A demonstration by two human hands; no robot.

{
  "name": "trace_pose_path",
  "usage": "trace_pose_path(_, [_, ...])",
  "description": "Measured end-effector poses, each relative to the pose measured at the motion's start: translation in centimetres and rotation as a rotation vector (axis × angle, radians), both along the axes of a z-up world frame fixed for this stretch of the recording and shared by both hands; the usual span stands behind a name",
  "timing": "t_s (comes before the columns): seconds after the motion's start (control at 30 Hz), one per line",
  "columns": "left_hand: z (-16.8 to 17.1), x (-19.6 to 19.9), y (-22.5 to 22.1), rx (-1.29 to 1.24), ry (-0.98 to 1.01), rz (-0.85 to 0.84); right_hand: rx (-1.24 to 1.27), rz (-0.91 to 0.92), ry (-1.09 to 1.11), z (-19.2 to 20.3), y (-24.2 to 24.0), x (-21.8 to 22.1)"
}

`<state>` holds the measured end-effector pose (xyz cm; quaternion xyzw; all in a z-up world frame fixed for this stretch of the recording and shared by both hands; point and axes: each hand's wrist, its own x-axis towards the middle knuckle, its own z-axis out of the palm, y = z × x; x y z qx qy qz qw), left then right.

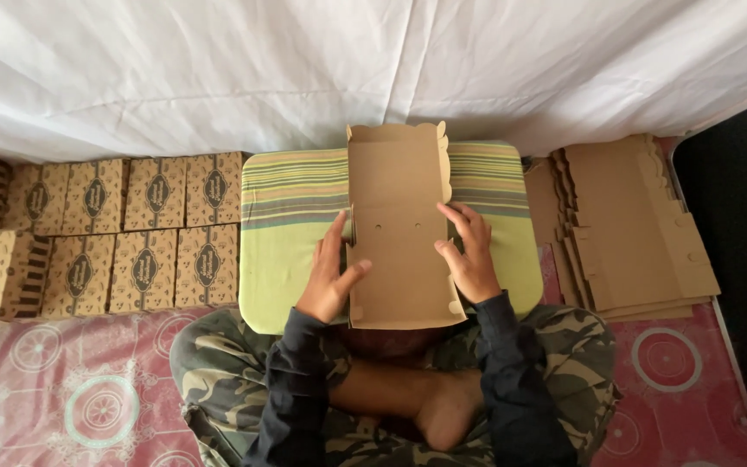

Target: Folding flat cardboard templates into small boxes and stacking them.

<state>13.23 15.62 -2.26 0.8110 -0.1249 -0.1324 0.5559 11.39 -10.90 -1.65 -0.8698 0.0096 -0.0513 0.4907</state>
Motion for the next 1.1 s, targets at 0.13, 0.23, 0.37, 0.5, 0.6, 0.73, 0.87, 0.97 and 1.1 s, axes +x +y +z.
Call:
trace_pose_path(0.13, [1.8,1.1,-0.6,-0.075,0.072,0.028,0.071,0.021,0.008,0.5,0.1,-0.1])
trace_pose_path(0.23, [1.5,1.0,-1.0,-0.111,0.08,0.079,0.088,0.025,0.003,0.1,-0.5,-0.2])
trace_pose_path(0.37, [1.3,0.7,-1.6,-0.059,0.05,0.152,0.239,0.077,-0.151,-0.5,-1.4,-0.3])
trace_pose_path(0.5, [-1.4,0.2,-1.5,-0.27,-0.132,0.174,0.364,0.068,-0.209,-1.1,-2.0,-0.6])
trace_pose_path(0.6, [-2.0,-0.3,-1.3,-0.325,-0.191,0.194,0.294,0.066,-0.229,-2.1,-2.0,-0.7])
trace_pose_path(0.73, [-1.4,-0.6,-1.3,-0.375,-0.28,0.162,0.237,0.061,-0.249,-1.3,-1.0,-1.2])
trace_pose_path(0.87, [-1.5,-1.0,-1.4,-0.383,-0.393,0.119,0.216,0.027,-0.292,-1.1,-1.1,-1.3])
trace_pose_path(0.97, [-2.2,-1.2,-1.5,-0.398,-0.468,0.099,0.193,-0.002,-0.318,-1.3,-1.2,-1.5])
trace_pose_path(1.1, [-1.3,-1.8,-1.7,-0.355,-0.466,0.145,0.2,-0.127,-0.357,-1.4,-0.6,-1.8])
